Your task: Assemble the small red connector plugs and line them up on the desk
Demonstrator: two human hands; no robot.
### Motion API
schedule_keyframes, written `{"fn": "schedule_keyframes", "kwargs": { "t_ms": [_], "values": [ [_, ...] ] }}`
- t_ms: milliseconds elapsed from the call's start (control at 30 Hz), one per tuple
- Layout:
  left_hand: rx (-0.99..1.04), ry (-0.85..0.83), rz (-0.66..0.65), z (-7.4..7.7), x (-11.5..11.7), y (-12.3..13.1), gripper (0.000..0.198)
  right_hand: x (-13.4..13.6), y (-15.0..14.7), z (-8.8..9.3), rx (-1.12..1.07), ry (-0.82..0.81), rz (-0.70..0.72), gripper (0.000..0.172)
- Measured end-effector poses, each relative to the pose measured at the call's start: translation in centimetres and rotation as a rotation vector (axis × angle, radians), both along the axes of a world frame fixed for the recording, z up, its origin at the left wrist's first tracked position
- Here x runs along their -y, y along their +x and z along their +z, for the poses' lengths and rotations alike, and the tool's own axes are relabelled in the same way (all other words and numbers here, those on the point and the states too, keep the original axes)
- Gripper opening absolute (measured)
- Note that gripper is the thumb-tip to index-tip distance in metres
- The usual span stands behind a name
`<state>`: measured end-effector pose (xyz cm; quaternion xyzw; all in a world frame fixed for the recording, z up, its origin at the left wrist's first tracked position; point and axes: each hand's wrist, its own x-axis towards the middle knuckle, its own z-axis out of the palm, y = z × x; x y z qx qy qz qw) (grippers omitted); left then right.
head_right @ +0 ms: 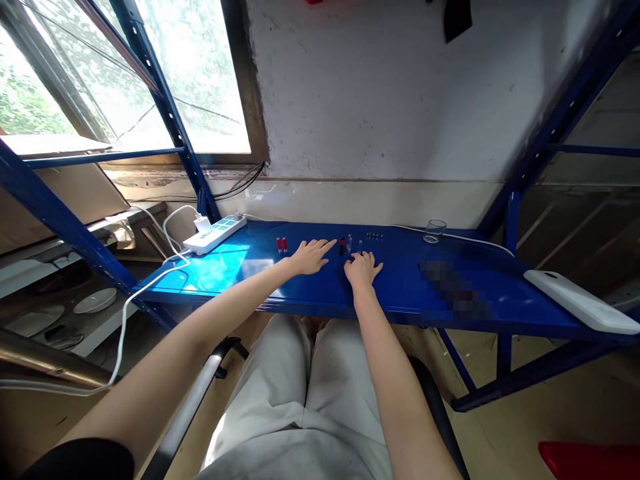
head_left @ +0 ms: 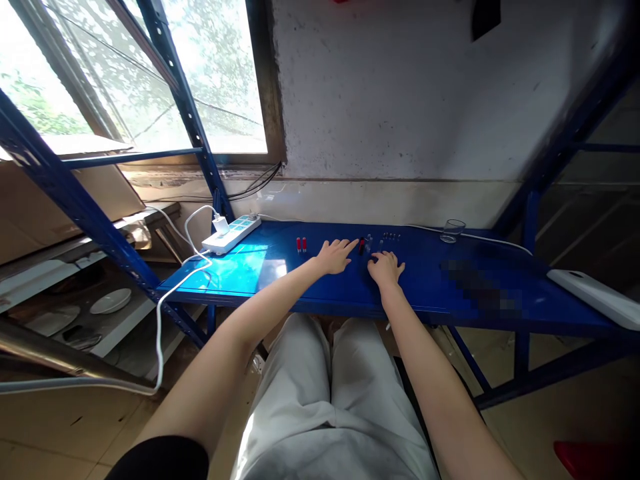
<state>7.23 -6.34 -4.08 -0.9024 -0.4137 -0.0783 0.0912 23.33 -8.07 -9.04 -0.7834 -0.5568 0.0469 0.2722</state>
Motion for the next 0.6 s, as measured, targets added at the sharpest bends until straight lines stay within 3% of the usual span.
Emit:
{"fn": "schedule_keyframes", "kwargs": {
  "t_ms": [200, 400, 600],
  "values": [
    [0.159, 0.041, 0.120, -2.8, 0.0, 3.3, 0.057, -0.1, 0.0, 0.3, 0.013, -0.088, -0.009, 0.041],
    [0.173, 0.023, 0.213, -3.3, -0.4, 4.8, 0.051, 0.1, -0.3, 0.7, 0.050, -0.167, 0.002, 0.045],
    [0.237, 0.159, 0.173, -3.1, -0.9, 4.8, 0.035, -0.3, -0.6, 0.7, 0.107, -0.256, -0.003, 0.049]
  ]
}}
